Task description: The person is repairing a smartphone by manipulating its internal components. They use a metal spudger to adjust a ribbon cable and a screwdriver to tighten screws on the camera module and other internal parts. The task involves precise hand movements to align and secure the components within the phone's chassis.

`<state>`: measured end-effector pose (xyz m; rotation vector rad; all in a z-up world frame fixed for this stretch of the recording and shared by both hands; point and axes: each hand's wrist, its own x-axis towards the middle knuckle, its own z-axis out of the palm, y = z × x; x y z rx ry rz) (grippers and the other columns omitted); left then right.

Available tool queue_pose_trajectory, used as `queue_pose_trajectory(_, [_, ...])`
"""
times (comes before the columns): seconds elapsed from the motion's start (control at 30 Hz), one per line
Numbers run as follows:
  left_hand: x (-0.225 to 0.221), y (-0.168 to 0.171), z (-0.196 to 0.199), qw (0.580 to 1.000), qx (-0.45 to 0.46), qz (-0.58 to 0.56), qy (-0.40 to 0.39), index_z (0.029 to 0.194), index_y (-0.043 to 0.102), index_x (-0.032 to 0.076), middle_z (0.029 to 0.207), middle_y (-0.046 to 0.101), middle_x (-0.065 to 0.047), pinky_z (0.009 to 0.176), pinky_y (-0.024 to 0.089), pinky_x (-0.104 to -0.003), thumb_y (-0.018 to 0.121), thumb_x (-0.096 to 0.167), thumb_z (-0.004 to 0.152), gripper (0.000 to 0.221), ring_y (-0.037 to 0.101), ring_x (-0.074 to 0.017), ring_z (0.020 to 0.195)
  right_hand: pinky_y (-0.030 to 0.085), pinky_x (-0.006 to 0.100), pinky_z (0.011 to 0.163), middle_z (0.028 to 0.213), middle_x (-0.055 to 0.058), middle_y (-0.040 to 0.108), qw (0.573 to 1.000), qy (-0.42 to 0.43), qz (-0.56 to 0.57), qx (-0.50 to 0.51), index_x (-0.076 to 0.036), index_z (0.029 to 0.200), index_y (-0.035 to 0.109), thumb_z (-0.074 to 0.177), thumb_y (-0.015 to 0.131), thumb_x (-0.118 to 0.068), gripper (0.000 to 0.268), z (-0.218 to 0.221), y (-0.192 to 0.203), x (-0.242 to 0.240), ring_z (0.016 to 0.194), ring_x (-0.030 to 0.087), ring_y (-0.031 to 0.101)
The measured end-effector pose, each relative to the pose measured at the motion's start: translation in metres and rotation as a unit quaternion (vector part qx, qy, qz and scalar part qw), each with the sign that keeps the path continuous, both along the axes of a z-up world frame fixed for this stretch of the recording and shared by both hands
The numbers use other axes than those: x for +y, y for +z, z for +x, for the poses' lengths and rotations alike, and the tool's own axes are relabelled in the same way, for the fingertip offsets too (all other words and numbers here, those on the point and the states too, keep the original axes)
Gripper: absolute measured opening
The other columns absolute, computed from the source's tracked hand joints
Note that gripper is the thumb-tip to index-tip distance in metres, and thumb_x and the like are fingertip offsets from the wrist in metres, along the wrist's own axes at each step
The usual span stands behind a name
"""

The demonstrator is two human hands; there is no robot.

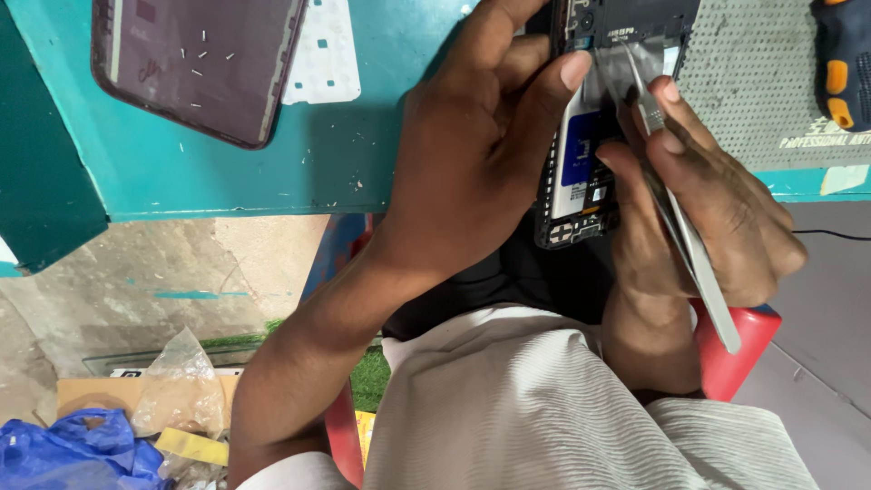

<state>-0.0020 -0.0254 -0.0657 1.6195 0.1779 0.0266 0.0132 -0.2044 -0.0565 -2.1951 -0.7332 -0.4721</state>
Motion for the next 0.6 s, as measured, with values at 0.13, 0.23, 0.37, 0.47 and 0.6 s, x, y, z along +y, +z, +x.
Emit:
queue_pose_trajectory(0.13, [-0.001,0.000,0.000,1.000,0.001,-0.005,0.002,0.145,0.049,0.004,0.072,0.055,0.000,0.058,0.041,-0.021,0.062,0.014,0.118,0.031,0.046,-0.0038,0.061,0.068,0.042,0.091,0.106,0.030,0.074,1.000,-0.011,-0.008,0.007,0.010,0.106,0.068,0.099,0.085,0.004,0.020,-0.002,0.004,0.004,0.111,0.042,0.075])
queue_pose_trajectory(0.23, [-0.001,0.002,0.000,1.000,0.004,-0.004,0.003,0.145,0.050,0.004,0.073,0.058,-0.001,0.059,0.041,-0.022,0.063,0.014,0.119,0.031,0.046,-0.0042,0.061,0.067,0.042,0.090,0.105,0.031,0.073,0.999,-0.003,-0.036,0.001,0.012,0.104,0.067,0.097,0.085,0.006,0.020,-0.001,0.009,0.006,0.110,0.042,0.075])
queue_pose_trajectory(0.37, [-0.002,0.005,0.000,1.000,0.001,0.009,0.010,0.145,0.051,0.005,0.076,0.063,-0.002,0.060,0.044,-0.022,0.062,0.012,0.117,0.031,0.048,-0.0048,0.062,0.068,0.044,0.092,0.099,0.029,0.073,0.998,-0.008,-0.059,-0.013,0.013,0.100,0.065,0.094,0.086,0.009,0.022,-0.001,0.016,0.013,0.107,0.042,0.075])
queue_pose_trajectory(0.47, [-0.001,0.007,0.001,1.000,-0.002,0.013,0.011,0.146,0.048,0.004,0.077,0.064,-0.003,0.060,0.044,-0.021,0.064,0.013,0.118,0.033,0.049,-0.0045,0.061,0.068,0.042,0.092,0.101,0.029,0.073,0.997,-0.018,-0.077,-0.004,0.013,0.101,0.065,0.096,0.088,0.012,0.024,-0.004,0.023,0.017,0.108,0.040,0.075])
queue_pose_trajectory(0.6, [-0.002,0.007,0.002,1.000,0.008,-0.009,0.011,0.151,0.045,0.005,0.083,0.070,-0.002,0.060,0.045,-0.019,0.064,0.012,0.117,0.040,0.051,-0.0019,0.064,0.068,0.041,0.094,0.104,0.029,0.074,0.997,-0.022,-0.077,0.004,0.013,0.104,0.065,0.097,0.088,0.014,0.024,-0.004,0.029,0.021,0.110,0.039,0.075])
